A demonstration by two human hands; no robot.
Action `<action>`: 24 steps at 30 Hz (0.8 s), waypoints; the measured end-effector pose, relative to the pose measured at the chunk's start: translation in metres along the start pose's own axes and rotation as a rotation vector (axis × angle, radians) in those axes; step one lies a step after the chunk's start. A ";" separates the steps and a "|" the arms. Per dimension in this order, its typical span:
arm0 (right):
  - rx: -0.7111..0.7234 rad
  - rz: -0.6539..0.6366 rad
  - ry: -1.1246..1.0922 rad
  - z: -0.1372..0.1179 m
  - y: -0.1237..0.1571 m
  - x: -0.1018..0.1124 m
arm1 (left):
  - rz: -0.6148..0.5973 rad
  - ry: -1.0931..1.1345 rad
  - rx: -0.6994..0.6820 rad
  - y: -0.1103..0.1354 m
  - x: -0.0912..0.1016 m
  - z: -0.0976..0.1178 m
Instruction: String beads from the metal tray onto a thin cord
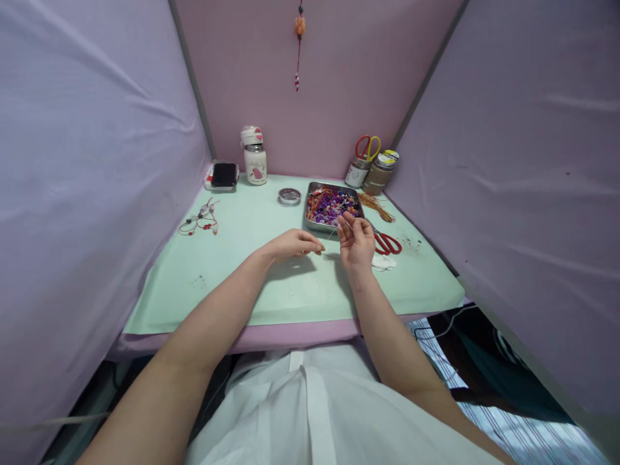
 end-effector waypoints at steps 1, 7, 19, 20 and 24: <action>-0.009 0.010 0.012 0.001 0.000 0.001 | -0.006 0.003 -0.009 0.000 0.000 0.000; -0.283 0.023 0.115 0.015 0.003 0.003 | 0.149 0.143 -0.211 -0.002 0.003 0.004; 0.241 0.004 0.663 0.010 0.011 0.003 | 0.274 0.275 -0.156 -0.008 0.000 0.000; 0.259 -0.030 0.650 0.010 0.012 0.002 | 0.281 0.250 -0.163 -0.009 0.000 -0.002; -0.009 -0.217 0.382 0.018 0.017 -0.006 | 0.296 0.123 -0.196 -0.011 0.000 -0.005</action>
Point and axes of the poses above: each hand's wrist, its own y-axis away from the middle knuckle, its own x-axis out of the back of the hand, z = x × y, the point moved 2 cm from there along -y, towards the middle knuckle, and after that the axes turned 14 degrees about -y, right-handed, at the moved point
